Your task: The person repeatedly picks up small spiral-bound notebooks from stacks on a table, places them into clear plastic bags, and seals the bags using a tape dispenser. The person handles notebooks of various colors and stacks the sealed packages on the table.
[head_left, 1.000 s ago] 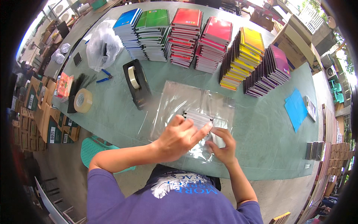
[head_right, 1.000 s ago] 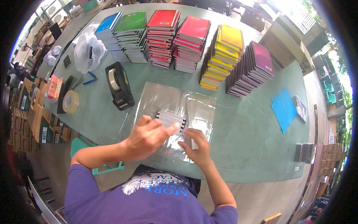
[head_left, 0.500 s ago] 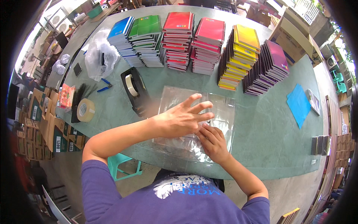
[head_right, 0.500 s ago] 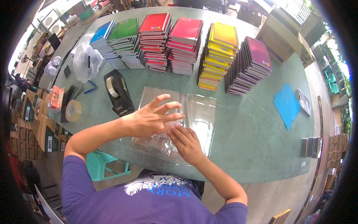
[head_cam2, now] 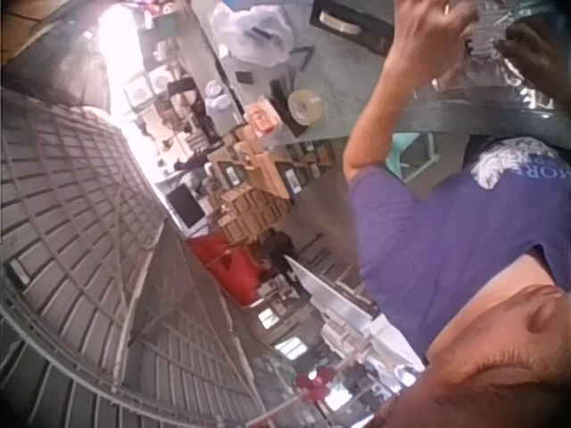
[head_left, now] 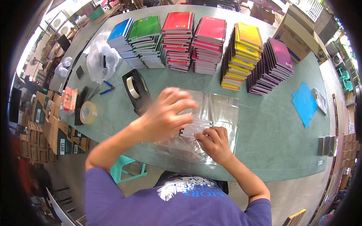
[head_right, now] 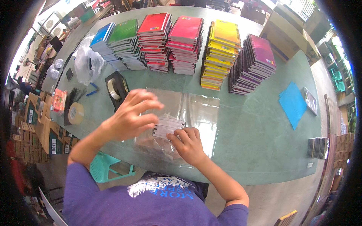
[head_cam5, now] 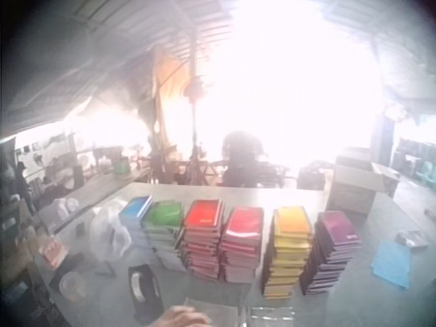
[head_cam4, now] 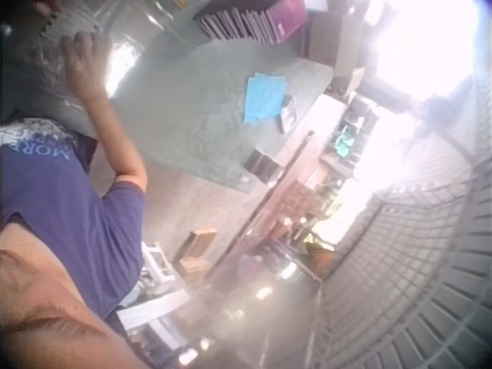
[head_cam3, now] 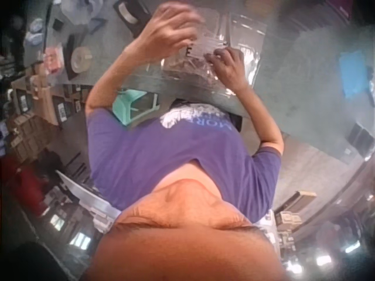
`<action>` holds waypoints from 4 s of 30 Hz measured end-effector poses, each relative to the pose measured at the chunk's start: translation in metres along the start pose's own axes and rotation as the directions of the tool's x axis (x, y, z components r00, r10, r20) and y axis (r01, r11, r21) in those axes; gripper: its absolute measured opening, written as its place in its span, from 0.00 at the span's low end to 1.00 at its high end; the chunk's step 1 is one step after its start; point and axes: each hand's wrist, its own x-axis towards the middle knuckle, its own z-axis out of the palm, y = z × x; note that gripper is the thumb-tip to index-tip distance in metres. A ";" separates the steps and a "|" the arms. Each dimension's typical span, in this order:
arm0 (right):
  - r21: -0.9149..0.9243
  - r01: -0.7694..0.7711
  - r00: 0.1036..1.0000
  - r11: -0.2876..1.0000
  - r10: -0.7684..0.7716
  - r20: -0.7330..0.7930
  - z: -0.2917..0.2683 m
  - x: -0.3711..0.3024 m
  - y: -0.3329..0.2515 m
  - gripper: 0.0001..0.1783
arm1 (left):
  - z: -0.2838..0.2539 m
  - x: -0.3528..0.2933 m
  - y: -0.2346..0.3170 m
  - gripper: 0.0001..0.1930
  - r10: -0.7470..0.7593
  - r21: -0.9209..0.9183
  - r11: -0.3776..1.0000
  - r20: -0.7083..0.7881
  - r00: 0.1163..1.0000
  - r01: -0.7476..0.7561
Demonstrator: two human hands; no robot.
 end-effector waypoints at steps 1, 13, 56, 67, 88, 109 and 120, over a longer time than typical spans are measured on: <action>0.068 0.014 1.000 0.998 -0.015 0.021 0.002 0.001 0.006 0.20 | 0.018 -0.018 0.007 0.14 -0.088 -0.004 0.996 -0.056 0.995 0.088; 0.238 -0.128 0.985 0.963 0.095 0.144 -0.004 0.019 0.013 0.11 | 0.095 -0.042 0.026 0.24 -0.667 -0.792 0.547 -0.218 0.713 0.271; 0.018 0.152 0.925 0.988 -0.149 0.350 0.000 0.024 -0.007 0.27 | 0.092 -0.131 -0.072 0.13 -0.715 -0.299 0.284 -0.699 -0.006 0.911; 0.187 0.078 0.950 0.979 -0.130 0.283 0.004 0.022 0.002 0.36 | 0.092 -0.141 0.019 0.08 -0.993 -0.798 0.118 -0.081 0.088 0.591; 0.136 -0.679 0.671 0.721 0.535 0.514 -0.019 0.049 0.011 0.27 | 0.138 -0.076 0.042 0.35 -0.783 -0.458 0.615 -0.259 0.565 0.642; -0.167 -0.985 0.094 0.047 0.953 -0.287 -0.253 -0.297 0.191 0.58 | 0.305 0.156 0.286 0.30 0.477 -0.583 0.732 0.070 0.876 -0.352; -0.430 -0.902 0.267 -0.037 0.734 -0.624 -0.605 -0.414 0.368 0.57 | 0.350 0.202 0.276 0.21 0.115 -0.355 0.931 0.065 0.991 -0.085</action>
